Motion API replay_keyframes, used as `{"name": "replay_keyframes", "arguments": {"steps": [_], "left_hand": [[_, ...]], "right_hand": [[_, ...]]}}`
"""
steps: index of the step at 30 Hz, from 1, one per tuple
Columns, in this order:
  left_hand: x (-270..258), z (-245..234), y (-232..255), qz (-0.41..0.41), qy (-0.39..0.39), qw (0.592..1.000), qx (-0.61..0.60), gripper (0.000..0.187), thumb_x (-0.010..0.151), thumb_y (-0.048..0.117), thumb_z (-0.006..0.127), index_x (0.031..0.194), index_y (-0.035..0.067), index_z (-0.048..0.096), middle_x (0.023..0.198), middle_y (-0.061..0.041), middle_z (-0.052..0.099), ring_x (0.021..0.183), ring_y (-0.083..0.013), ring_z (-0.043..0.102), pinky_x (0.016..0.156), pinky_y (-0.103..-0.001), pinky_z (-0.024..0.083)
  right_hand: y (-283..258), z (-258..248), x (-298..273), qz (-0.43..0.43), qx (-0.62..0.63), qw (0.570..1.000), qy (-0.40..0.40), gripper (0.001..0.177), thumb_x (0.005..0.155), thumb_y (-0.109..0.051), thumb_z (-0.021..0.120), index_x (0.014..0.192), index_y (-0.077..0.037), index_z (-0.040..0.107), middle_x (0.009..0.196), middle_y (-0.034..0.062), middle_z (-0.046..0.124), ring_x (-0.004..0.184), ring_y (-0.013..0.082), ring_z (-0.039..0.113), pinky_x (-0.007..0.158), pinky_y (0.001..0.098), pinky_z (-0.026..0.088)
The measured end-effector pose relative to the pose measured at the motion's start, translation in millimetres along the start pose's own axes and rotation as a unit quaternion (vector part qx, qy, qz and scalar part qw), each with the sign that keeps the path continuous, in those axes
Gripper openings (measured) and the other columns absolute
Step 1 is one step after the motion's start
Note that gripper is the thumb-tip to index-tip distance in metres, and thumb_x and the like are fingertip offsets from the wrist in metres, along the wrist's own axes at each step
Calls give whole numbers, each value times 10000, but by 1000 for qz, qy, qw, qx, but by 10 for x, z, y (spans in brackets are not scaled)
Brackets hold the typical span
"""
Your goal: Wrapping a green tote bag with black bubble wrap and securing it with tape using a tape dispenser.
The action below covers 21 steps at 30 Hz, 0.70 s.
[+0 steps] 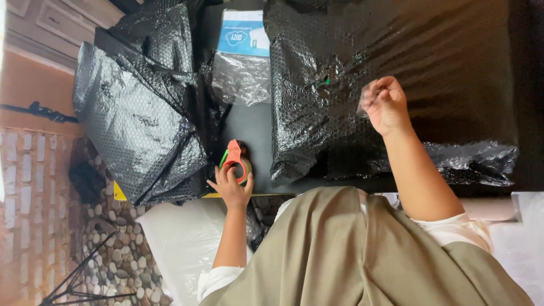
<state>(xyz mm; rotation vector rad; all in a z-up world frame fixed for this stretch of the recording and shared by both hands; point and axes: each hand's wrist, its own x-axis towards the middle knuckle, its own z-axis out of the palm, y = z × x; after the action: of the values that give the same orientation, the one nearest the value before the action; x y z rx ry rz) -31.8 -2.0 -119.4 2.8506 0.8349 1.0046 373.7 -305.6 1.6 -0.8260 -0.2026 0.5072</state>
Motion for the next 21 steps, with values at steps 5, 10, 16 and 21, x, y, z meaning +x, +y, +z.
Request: {"name": "replay_keyframes", "arguments": {"steps": [5, 10, 16, 21], "left_hand": [[1086, 40, 732, 36, 2, 983, -180, 409, 856, 237, 773, 1212, 67, 663, 1312, -148, 602, 1303, -413, 560, 1142, -537, 388], [1951, 613, 1636, 271, -161, 937, -151, 793, 900, 385, 746, 1587, 168, 414, 1665, -107, 350, 1541, -340, 313, 1236, -537, 270], [2180, 849, 1866, 307, -297, 895, -125, 878, 925, 557, 496, 1652, 131, 251, 1728, -84, 212, 1604, -321, 105, 1235, -671, 33], [2267, 1073, 1941, 328, -238, 898, -172, 941, 690, 527, 666, 1505, 100, 472, 1558, -108, 459, 1476, -342, 381, 1200, -594, 239]], "right_hand": [[241, -245, 495, 82, 187, 978, 49, 410, 768, -630, 740, 949, -263, 704, 974, -95, 652, 898, 75, 636, 757, 195, 443], [577, -522, 581, 98, 299, 949, 16, 581, 753, -714, 633, 999, -206, 772, 1058, -58, 684, 946, 85, 613, 773, 208, 431], [745, -488, 341, 87, 358, 929, -12, 630, 713, -699, 747, 1060, -173, 720, 1054, -60, 605, 962, 78, 557, 751, 197, 423], [861, -344, 288, 88, 393, 914, -44, 654, 718, -687, 763, 1083, -149, 697, 1065, -46, 570, 978, 91, 540, 751, 209, 429]]}}
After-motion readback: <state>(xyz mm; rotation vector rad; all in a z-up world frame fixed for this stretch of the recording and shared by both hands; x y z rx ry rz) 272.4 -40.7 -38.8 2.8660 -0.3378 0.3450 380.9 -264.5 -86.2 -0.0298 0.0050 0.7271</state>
